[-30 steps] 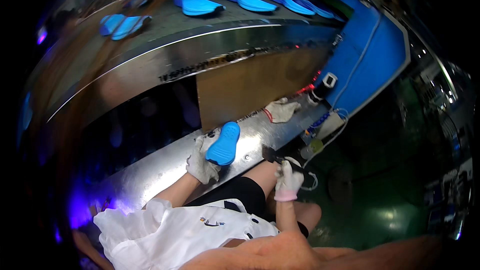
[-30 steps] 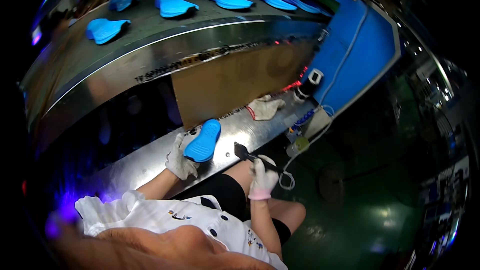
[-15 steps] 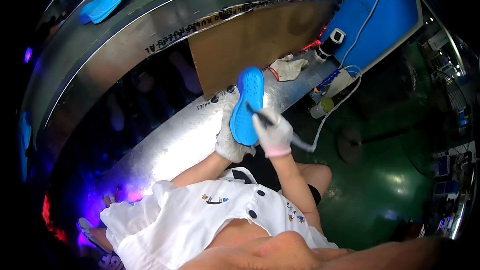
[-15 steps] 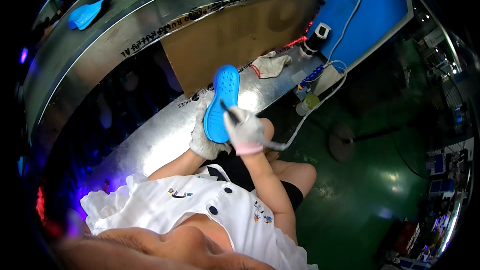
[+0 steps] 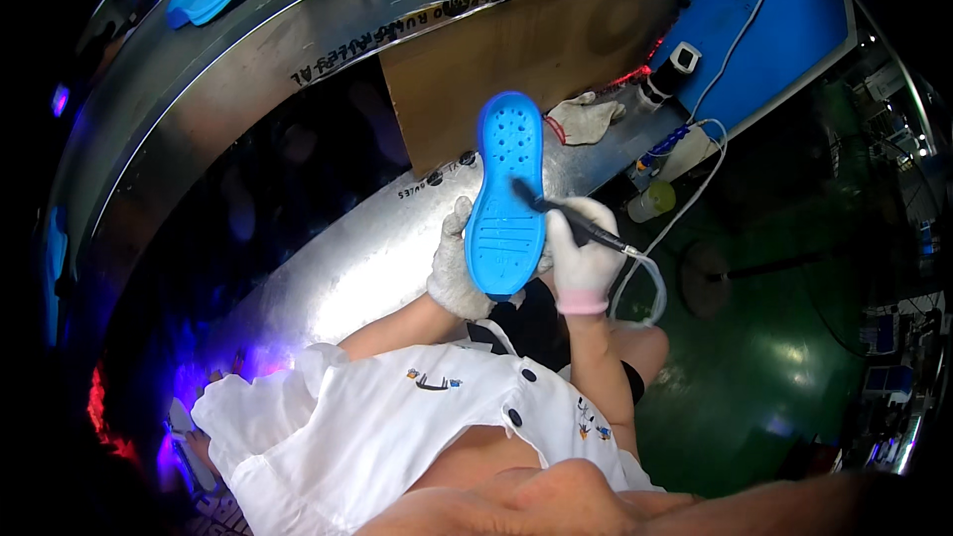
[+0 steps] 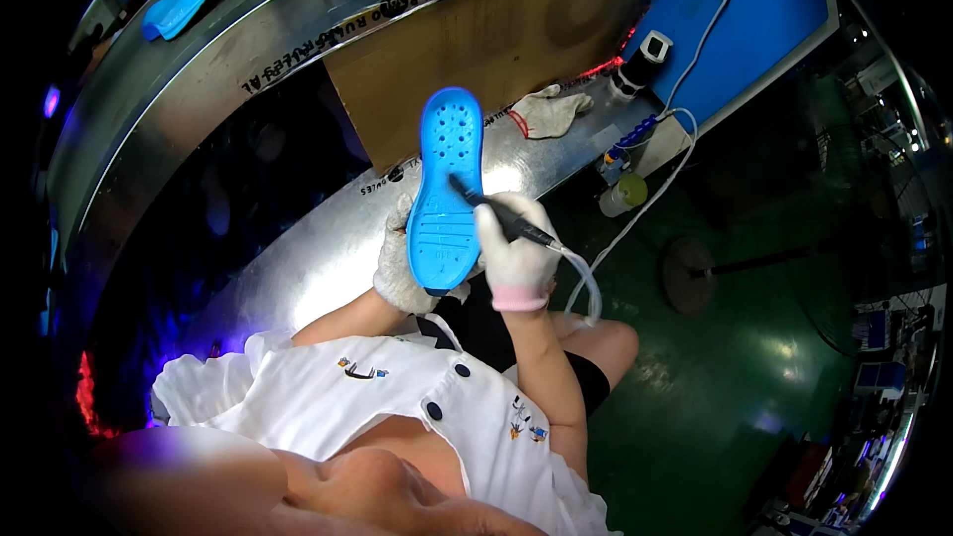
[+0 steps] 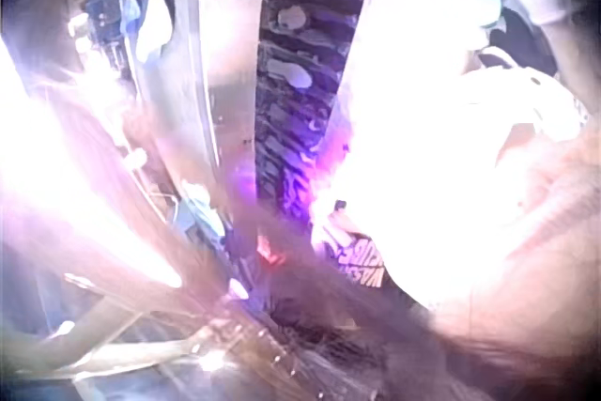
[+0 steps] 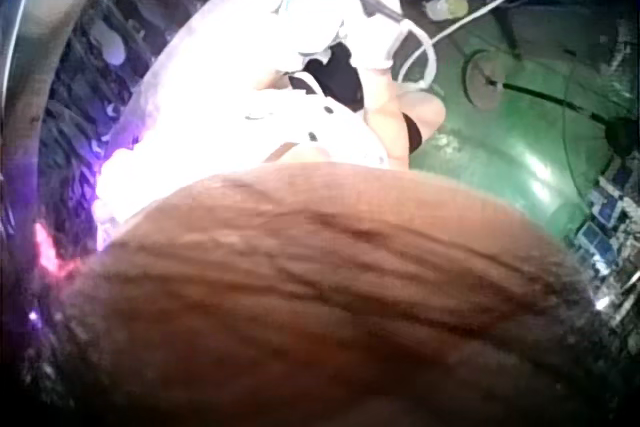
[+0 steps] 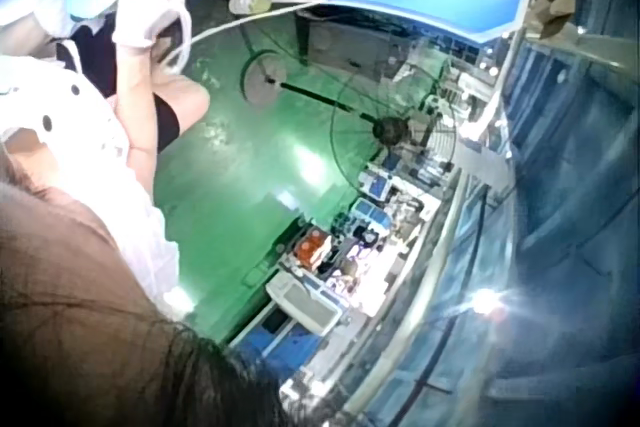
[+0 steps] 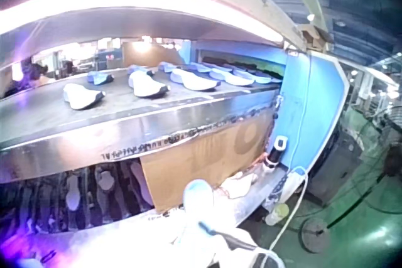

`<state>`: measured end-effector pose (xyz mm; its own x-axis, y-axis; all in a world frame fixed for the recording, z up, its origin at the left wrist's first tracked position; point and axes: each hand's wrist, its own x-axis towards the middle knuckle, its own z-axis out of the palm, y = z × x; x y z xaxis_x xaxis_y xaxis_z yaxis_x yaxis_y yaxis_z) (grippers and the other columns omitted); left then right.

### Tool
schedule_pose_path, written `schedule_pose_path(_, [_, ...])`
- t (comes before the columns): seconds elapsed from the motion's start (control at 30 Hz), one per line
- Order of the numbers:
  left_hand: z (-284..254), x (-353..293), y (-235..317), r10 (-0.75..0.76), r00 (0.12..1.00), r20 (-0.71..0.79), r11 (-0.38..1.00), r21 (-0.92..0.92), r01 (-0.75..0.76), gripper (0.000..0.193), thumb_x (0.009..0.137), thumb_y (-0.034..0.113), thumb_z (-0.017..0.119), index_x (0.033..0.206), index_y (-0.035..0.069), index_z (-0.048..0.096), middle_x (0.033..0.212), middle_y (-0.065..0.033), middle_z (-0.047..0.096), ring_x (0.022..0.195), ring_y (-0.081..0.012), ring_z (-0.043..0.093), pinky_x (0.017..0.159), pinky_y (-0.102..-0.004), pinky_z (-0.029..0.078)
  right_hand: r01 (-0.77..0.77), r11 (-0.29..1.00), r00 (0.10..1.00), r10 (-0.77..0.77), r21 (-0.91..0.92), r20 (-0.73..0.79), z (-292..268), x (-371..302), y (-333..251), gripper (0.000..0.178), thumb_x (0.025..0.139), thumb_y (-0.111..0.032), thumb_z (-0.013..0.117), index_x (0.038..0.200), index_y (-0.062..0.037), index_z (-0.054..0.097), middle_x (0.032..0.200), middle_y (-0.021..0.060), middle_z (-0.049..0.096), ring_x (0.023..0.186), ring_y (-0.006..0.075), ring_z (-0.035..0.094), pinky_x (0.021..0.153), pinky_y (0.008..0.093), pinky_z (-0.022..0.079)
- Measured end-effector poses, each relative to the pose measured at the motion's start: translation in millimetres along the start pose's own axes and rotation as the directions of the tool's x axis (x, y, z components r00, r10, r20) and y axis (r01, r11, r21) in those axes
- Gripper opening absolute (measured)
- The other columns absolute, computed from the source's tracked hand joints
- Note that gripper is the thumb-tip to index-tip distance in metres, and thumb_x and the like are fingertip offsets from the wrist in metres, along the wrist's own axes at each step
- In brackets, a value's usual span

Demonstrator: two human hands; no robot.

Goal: The person applies adhesive to the inner surface of several blue shoe soles using a brush, picking each sole from a rack and returning it after coating.

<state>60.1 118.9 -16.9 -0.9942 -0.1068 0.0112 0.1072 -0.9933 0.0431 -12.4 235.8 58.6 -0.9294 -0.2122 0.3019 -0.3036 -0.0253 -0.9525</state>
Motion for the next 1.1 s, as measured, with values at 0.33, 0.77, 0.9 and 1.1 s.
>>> schedule_pose_path(0.33, [-14,8,8,0.026,0.998,0.061,1.0,0.015,-0.027,0.079,0.089,0.065,0.049,0.141,0.006,0.045,0.129,-0.0225,0.057,0.111,-0.037,0.061,0.092,-0.0505,0.054,0.068,0.997,0.977,-0.061,-0.03,0.204,-5,-19,3,0.018,0.08,-0.003,0.075,0.096,-0.0018,0.068,0.082,0.0084,0.068,0.07,0.0191,0.065,0.067,0.0304,0.053])
schedule_pose_path(0.77, [-2,23,36,-0.102,0.985,0.141,0.975,0.212,0.07,0.09,0.085,0.075,0.048,0.144,0.008,0.039,0.117,-0.0351,0.058,0.086,-0.0417,0.067,0.068,-0.0503,0.059,0.496,0.855,0.824,-0.408,-0.152,0.393,1,-59,-3,0.018,0.078,-0.002,0.075,0.094,-0.004,0.068,0.087,0.0125,0.07,0.075,0.0259,0.069,0.07,0.0325,0.055])
schedule_pose_path(0.9, [7,24,54,-0.353,0.898,0.263,0.932,0.181,0.314,0.084,0.085,0.072,0.051,0.143,0.013,0.041,0.117,-0.0321,0.059,0.083,-0.0397,0.067,0.065,-0.0485,0.059,-0.107,0.994,0.96,0.111,-0.029,0.258,-7,-32,2,0.016,0.081,0.002,0.071,0.097,0.0005,0.068,0.095,0.008,0.071,0.086,0.0148,0.067,0.077,0.0313,0.054])
schedule_pose_path(1.1, [32,28,73,-0.376,0.912,-0.163,0.797,0.445,0.408,0.082,0.086,0.059,0.06,0.143,0.001,0.043,0.119,-0.0253,0.062,0.101,-0.0385,0.067,0.078,-0.0446,0.06,0.5,0.861,0.644,-0.297,-0.093,0.705,-26,-33,-12,0.02,0.081,-0.003,0.072,0.101,-0.0046,0.07,0.102,0.0108,0.07,0.089,0.0261,0.069,0.079,0.0311,0.055])
